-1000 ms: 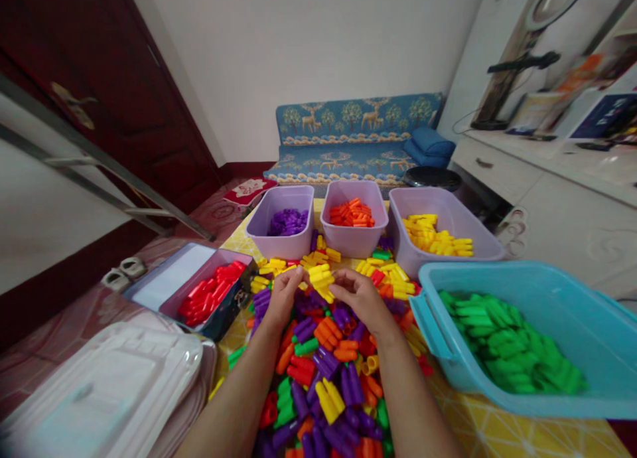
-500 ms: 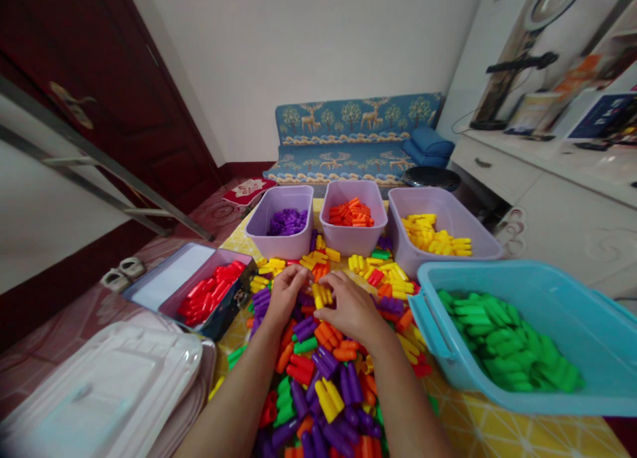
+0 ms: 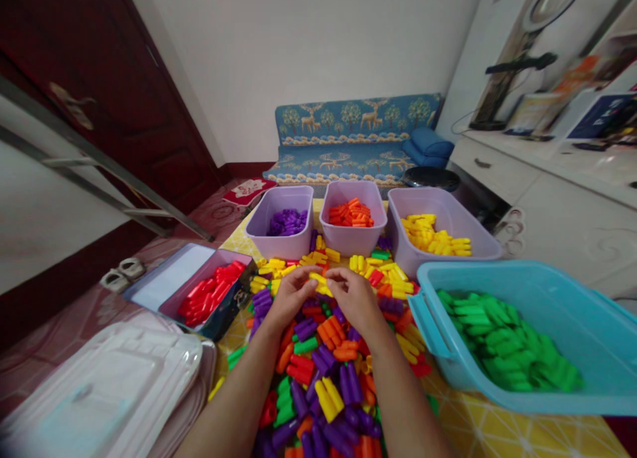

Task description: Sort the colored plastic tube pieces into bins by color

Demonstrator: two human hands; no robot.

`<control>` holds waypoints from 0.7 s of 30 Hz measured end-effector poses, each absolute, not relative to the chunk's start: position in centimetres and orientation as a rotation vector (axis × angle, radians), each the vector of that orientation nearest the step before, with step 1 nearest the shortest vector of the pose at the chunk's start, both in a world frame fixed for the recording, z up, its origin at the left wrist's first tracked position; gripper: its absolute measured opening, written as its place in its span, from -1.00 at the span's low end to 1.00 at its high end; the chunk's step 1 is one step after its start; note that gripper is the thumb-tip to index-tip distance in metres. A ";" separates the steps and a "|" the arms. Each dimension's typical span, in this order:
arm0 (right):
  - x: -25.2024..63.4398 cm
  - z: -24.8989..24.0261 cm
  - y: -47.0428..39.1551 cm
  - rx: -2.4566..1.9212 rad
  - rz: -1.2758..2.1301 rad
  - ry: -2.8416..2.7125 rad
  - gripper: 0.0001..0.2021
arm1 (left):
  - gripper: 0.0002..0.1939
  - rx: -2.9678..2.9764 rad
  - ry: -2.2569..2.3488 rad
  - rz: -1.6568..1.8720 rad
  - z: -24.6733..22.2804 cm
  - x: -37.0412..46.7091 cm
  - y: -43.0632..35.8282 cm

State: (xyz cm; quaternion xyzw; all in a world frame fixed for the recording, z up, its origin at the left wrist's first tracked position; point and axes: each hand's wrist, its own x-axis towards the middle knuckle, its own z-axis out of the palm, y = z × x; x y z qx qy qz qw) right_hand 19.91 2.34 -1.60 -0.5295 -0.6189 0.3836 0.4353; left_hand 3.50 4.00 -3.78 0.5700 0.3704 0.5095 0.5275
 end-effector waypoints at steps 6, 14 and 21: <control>20.1 -1.2 2.0 -1.232 1.189 -1.389 -0.68 | -0.62 1.177 0.855 1.211 -3.9 3.6 4.1; 21.0 -0.1 1.7 -1.265 1.191 -1.338 -0.74 | -0.69 1.122 1.019 1.398 -4.3 3.4 4.7; 21.1 0.4 1.6 -1.457 0.764 -1.619 -0.86 | -0.66 1.102 1.101 1.504 -4.3 3.1 5.1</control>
